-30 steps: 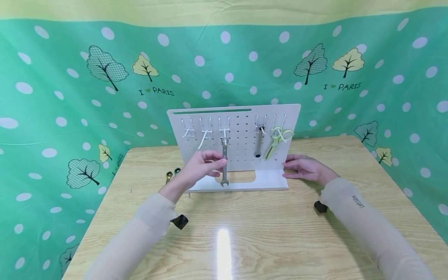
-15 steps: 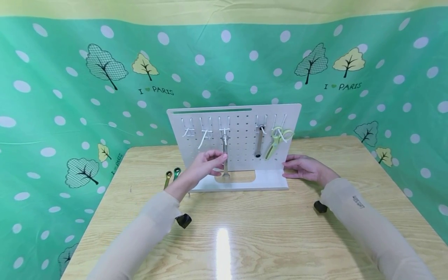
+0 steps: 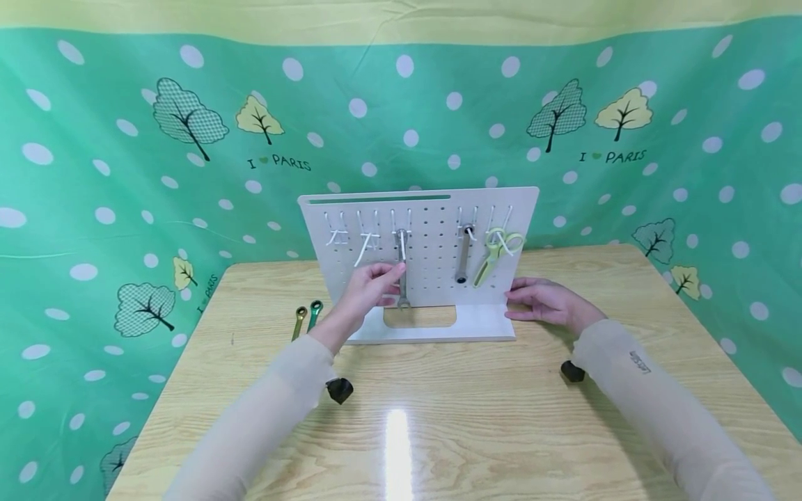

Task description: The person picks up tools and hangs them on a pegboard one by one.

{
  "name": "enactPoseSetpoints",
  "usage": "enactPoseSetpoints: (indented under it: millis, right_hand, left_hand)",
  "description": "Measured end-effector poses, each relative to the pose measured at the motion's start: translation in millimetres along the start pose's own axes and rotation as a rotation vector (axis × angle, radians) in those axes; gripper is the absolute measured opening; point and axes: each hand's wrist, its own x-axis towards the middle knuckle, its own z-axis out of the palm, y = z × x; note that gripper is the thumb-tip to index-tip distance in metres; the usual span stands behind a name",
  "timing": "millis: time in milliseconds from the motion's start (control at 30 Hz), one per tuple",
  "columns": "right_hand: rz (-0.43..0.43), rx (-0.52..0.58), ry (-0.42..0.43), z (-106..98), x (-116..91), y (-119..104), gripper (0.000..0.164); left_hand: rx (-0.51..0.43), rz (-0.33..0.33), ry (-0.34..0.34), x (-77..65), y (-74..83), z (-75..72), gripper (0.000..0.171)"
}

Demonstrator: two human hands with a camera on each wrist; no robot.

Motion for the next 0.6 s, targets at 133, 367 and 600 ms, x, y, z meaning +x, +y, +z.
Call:
enactPoseSetpoints:
  millis: [133, 367, 600]
  right_hand:
    - [-0.002, 0.005, 0.0, 0.1, -0.5, 0.2, 0.026]
    - [-0.002, -0.004, 0.002, 0.7, -0.8, 0.0, 0.027]
    - [-0.003, -0.009, 0.001, -0.1, -0.2, 0.2, 0.028]
  left_hand:
    - [-0.022, -0.005, 0.032, 0.8, 0.5, 2.0, 0.049]
    - [-0.053, 0.0, 0.038, 1.5, -1.3, 5.1, 0.047]
    - [-0.121, -0.026, 0.043, 2.0, -2.0, 6.4, 0.039]
